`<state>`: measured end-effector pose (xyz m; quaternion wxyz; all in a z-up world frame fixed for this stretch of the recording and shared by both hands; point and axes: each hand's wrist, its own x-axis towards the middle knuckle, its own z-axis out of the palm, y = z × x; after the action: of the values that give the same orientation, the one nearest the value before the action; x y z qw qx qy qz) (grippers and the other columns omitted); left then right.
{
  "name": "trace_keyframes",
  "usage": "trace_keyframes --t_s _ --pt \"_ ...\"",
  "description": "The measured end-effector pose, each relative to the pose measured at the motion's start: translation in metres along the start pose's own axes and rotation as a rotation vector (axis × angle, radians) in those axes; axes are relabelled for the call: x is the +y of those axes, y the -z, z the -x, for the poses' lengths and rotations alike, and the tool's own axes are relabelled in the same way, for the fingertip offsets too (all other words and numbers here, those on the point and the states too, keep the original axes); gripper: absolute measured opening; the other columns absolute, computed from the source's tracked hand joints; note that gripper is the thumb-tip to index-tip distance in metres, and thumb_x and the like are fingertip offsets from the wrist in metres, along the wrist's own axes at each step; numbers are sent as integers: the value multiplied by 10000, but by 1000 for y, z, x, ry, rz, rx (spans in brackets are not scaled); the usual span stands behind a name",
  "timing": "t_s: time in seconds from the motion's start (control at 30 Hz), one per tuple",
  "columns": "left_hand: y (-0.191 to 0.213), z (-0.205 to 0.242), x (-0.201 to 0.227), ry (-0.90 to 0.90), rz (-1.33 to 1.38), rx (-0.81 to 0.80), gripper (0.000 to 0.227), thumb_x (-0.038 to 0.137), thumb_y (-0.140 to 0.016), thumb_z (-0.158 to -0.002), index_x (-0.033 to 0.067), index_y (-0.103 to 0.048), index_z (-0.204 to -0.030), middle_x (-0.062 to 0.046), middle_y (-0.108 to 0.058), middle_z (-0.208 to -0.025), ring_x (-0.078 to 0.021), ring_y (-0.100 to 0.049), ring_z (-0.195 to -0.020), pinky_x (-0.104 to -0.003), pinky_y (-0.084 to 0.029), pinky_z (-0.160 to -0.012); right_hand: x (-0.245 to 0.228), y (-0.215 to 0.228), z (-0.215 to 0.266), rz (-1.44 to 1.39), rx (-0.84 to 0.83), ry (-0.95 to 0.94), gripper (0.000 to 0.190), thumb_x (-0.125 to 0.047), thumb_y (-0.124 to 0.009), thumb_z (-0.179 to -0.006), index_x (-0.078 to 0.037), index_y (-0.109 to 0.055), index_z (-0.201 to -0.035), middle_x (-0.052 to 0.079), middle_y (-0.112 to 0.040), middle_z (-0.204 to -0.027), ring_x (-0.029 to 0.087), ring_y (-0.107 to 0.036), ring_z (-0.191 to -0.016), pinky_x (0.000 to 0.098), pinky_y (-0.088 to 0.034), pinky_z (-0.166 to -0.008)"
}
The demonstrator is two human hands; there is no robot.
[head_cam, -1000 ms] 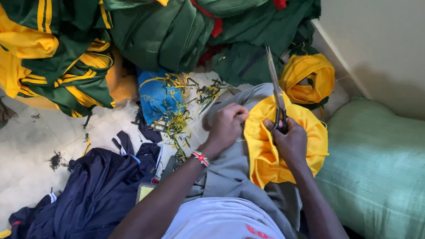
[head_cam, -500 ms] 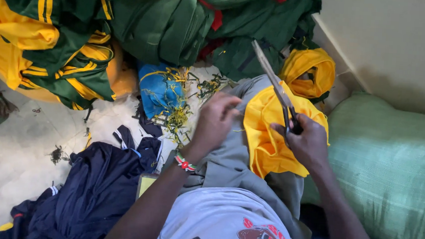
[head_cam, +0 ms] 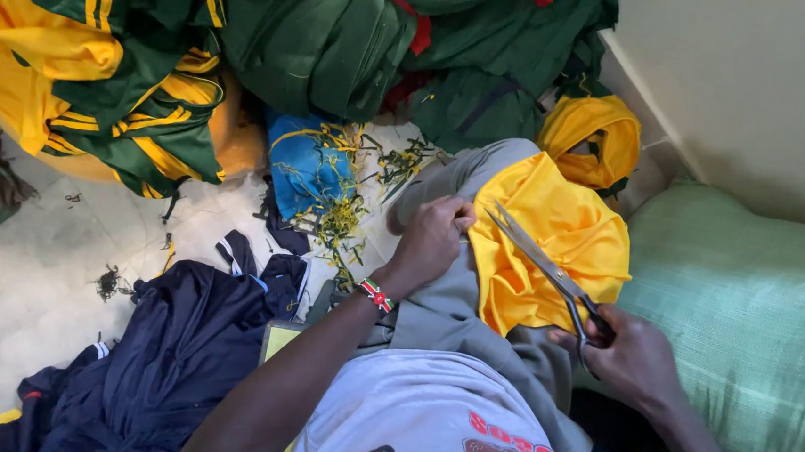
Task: Trimming excess fabric and threads from garments using large scissors while sitting on the floor.
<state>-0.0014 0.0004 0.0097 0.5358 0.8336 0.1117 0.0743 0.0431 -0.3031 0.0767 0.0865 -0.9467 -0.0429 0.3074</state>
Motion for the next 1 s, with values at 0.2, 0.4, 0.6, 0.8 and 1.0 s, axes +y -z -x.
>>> trace_keyframes --t_s 0.2,0.4,0.6,0.8,1.0 --pt "6 2 11 -67 94 17 122 5 -610 -884 -6 -641 -1001 -105 -673 -907 -248 -627 -758 -386 -512 -716 6 23 19 136 116 190 600 -616 -878 -621 -94 -586 -663 19 -587 -515 231 -542 -460 383 -462 -554" --pt "5 -1 17 -74 18 27 112 -35 -583 -843 -6 -687 -874 -123 -678 -881 -287 -631 -745 -421 -515 -719 2 27 19 329 151 221 633 -759 -762 -645 -157 -571 -683 -9 -598 -553 250 -605 -521 375 -466 -595" --pt "11 6 28 -115 19 40 71 -32 -572 -892 -12 -638 -908 -138 -682 -891 -295 -630 -716 -421 -505 -685 5 15 16 423 298 298 639 -780 -737 -665 -176 -592 -817 -35 -669 -684 240 -645 -555 383 -460 -562" --pt "7 8 29 -200 -38 116 103 -68 -578 -889 -26 -649 -950 -122 -690 -920 -291 -651 -716 -409 -518 -689 -3 4 12 519 412 344 434 -559 -733 -766 -179 -608 -933 -59 -704 -792 203 -700 -701 379 -477 -600" --pt "-8 4 2 -133 -30 109 115 130 -596 -983 147 -688 -916 -69 -652 -821 -361 -719 -863 -408 -576 -810 20 -18 -6 499 389 348 301 -418 -738 -727 -249 -557 -898 -16 -660 -742 277 -748 -783 417 -588 -697"
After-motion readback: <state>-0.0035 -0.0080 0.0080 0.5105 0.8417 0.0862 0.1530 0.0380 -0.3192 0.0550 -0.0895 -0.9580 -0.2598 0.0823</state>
